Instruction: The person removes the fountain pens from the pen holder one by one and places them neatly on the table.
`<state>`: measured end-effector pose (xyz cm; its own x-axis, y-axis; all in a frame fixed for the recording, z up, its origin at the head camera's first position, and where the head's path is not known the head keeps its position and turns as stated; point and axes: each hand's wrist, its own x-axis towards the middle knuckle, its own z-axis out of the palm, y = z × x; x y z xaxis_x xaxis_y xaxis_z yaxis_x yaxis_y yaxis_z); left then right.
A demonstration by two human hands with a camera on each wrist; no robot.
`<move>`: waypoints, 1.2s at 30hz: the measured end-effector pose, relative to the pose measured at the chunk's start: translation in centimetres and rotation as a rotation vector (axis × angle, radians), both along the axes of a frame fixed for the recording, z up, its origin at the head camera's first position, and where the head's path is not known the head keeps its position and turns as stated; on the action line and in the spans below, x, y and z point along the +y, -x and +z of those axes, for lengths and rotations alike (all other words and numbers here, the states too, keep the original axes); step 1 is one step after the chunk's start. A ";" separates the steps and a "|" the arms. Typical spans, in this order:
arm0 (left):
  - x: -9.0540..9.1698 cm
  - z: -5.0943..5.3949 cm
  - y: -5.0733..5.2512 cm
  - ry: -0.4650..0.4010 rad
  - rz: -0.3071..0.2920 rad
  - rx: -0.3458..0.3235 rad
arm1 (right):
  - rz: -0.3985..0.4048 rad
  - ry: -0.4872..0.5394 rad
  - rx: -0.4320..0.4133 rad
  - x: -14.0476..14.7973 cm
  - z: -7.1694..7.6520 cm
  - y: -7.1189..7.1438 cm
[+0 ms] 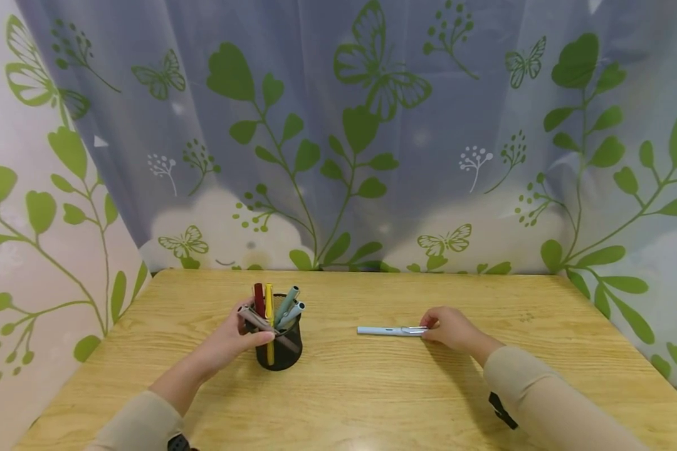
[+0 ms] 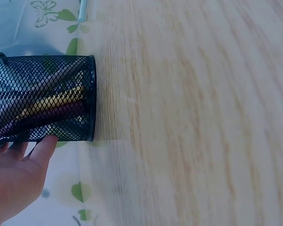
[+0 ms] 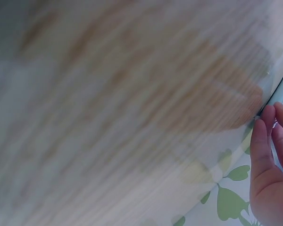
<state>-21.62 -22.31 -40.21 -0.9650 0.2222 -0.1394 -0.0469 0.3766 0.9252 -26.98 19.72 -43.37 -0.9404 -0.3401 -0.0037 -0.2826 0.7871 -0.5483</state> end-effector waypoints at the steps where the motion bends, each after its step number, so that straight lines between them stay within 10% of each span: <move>1: 0.0 0.0 0.0 0.004 0.002 -0.002 | -0.002 0.001 -0.003 0.0 0.0 0.0; 36: -0.2 -0.3 0.1 0.032 0.005 -0.006 | -0.027 0.017 -0.027 0.7 0.4 -0.1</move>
<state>-21.72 -22.50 -40.48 -0.9651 0.2129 -0.1524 -0.0546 0.4056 0.9124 -26.91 20.41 -42.96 -0.9488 -0.3150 -0.0238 -0.2462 0.7846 -0.5690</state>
